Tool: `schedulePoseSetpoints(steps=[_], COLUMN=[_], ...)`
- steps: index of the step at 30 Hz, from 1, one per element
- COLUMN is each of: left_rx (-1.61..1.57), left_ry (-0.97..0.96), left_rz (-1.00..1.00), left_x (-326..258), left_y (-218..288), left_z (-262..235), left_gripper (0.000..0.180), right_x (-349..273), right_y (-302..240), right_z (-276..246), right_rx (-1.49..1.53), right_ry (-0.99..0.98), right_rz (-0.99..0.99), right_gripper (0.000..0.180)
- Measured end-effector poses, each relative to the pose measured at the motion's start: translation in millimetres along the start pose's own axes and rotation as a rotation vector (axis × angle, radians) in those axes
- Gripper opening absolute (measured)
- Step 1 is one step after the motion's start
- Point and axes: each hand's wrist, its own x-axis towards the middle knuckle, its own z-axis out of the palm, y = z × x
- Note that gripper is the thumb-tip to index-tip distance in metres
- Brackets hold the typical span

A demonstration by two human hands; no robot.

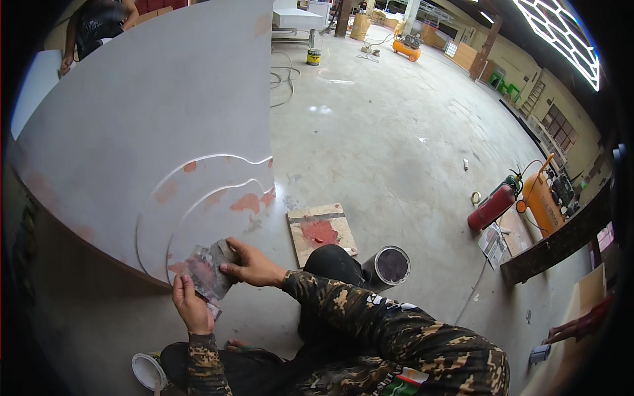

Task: Applying red wood filler to a white curved surface using metal spatulas.

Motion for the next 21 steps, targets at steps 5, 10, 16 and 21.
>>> schedulePoseSetpoints(steps=[5,10,16,21], left_rx=[-0.016,-0.077,-0.030,0.027], left_ry=[0.231,0.222,0.051,-0.018], left_rz=[0.001,-0.099,-0.228,-0.249], left_x=[1,5,-5,-7], left_y=[22,28,15,-1], left_z=[4,-6,18,19], left_gripper=[0.022,0.033,0.040,0.037], right_x=[16,8,-4,-6], right_y=[33,14,1,7], right_z=[-23,-24,0,7], right_rx=[0.018,0.341,0.320,-0.076], right_ry=[0.262,0.417,0.251,0.237], right_rz=[-0.063,-0.029,-0.086,-0.277], right_gripper=[0.037,0.034,0.051,0.036])
